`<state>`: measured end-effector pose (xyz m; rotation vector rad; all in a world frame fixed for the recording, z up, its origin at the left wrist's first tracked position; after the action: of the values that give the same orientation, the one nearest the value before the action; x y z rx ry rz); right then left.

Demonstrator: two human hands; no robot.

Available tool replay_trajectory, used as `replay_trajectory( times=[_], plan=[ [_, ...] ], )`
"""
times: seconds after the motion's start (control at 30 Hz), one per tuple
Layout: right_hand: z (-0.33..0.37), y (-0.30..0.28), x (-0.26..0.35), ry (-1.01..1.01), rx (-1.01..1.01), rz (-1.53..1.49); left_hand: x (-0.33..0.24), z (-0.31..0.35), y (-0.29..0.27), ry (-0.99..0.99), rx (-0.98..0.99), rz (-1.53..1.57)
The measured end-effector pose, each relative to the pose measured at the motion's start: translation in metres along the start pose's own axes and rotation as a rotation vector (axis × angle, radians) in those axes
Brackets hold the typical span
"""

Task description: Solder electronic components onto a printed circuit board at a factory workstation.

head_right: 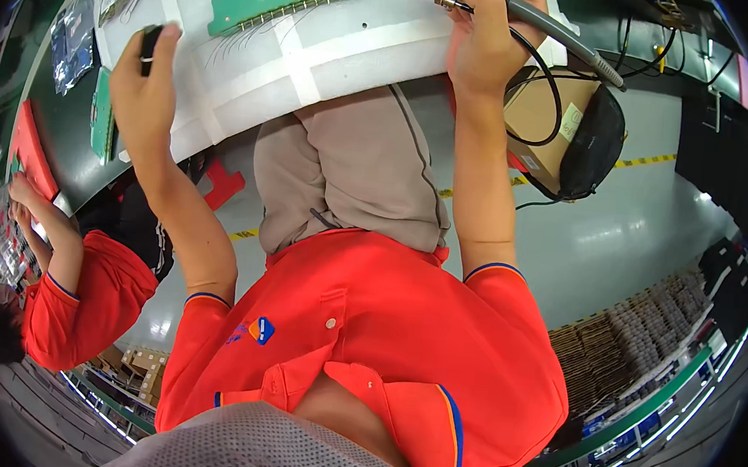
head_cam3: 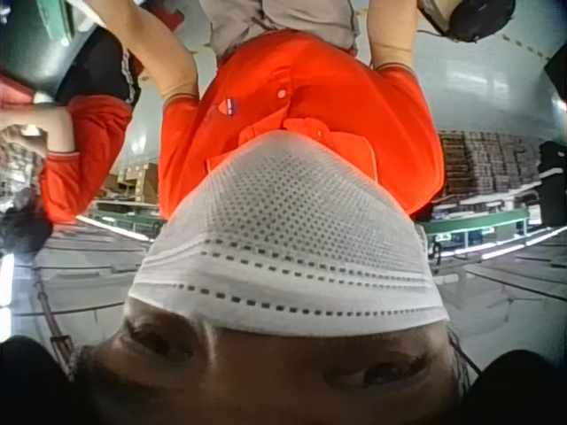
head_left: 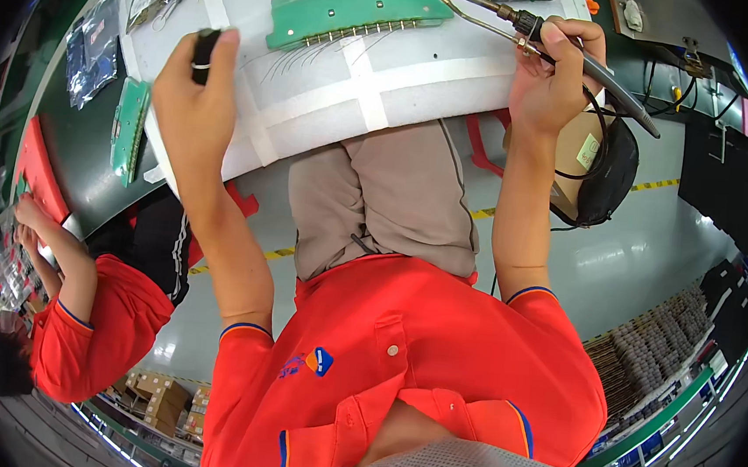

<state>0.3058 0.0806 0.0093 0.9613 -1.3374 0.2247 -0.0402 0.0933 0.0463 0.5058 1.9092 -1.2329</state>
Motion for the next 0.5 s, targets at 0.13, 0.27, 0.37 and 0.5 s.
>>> replay_trajectory(
  times=[0.13,0.27,0.37,0.5],
  plan=[
    [-0.004,-0.001,-0.005,0.033,0.052,-0.041,-0.006,-0.001,0.022,0.070,0.107,-0.212],
    [-0.006,-0.002,-0.003,0.021,0.076,-0.074,0.003,-0.006,0.034,0.041,0.254,-0.216],
    [-0.003,-0.001,-0.004,0.018,0.077,-0.091,0.009,-0.007,0.031,0.016,0.244,-0.181],
    [-0.001,0.000,-0.004,0.028,0.071,-0.100,0.001,-0.003,0.030,0.109,0.160,-0.196]
  ],
)
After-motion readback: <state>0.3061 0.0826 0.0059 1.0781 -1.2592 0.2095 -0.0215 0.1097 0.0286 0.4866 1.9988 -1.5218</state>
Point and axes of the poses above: each hand's wrist, its own z-axis away from the middle knuckle, its own y-axis out of the palm, x = y × z, the point moved 8 cm from there along -z, towards the middle knuckle, and after that the axes turned 15 degrees about -x, right-handed, at the moved point
